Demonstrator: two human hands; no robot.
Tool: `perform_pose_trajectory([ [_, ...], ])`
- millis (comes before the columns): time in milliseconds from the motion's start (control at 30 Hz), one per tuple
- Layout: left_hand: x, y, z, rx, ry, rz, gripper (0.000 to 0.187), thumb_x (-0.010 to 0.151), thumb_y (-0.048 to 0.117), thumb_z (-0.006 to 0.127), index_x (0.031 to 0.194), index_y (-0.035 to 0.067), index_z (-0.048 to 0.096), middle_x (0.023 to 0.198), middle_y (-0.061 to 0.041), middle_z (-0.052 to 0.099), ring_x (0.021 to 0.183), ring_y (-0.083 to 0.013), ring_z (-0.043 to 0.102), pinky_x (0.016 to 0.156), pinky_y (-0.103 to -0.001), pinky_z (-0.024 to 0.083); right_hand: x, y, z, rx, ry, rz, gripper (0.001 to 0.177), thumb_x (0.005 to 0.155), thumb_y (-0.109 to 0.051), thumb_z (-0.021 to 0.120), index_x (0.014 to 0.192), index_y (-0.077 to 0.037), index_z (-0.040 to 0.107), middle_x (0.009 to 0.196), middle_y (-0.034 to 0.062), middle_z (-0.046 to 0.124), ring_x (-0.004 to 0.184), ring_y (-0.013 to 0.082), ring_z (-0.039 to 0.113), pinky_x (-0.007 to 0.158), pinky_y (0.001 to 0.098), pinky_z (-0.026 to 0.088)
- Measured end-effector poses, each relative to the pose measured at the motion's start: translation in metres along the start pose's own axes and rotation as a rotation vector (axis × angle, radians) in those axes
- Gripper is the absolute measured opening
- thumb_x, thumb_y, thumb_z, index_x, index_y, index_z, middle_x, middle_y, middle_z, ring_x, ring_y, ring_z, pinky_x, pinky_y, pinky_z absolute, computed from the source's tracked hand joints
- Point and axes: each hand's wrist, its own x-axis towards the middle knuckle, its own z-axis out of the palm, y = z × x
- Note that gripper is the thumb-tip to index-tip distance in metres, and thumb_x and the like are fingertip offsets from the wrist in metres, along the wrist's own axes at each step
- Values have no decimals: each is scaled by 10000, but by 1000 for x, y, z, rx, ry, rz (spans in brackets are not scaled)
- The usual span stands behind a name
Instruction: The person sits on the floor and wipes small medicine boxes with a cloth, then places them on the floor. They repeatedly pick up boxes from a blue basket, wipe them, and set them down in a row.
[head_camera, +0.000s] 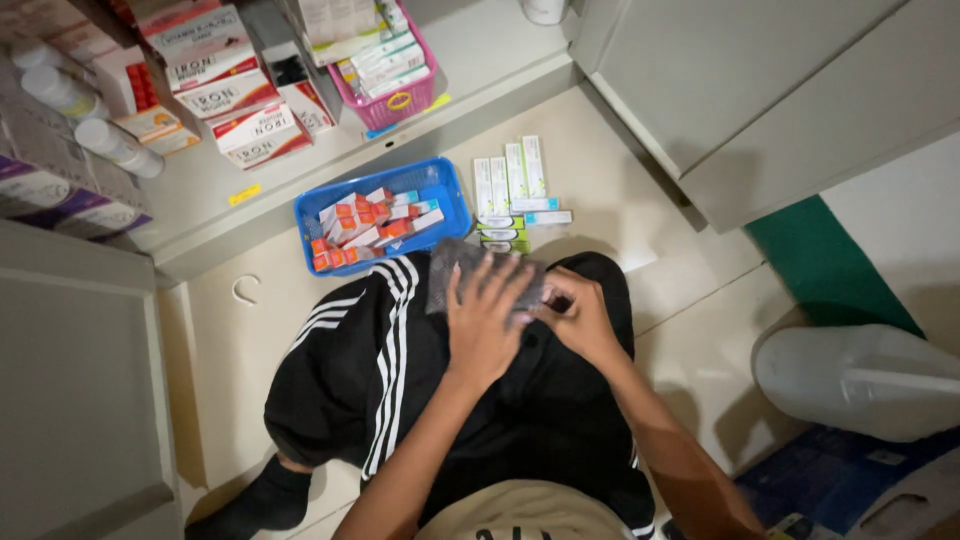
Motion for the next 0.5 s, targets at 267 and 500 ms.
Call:
perform_pose_trajectory([
  [267,-2,-37,23,-466,-365,-646,752,1022,630,347,971,-64,631,1039,-322,594,1039,-500,574,899,-585,437,-6,-3,-1,167,-94,-62,243,758,-128,877,979,-84,785,777,109,702,757,274,692,748,408,548],
  [500,1,-87,35,-1316,-85,-1387,594,960,529,637,1285,33,626,1046,-153,660,891,-304,698,719,-459,606,39,31,-37,113,1,-50,296,799,-74,848,1071,5,760,904,227,709,865,410,674,834,475,546],
])
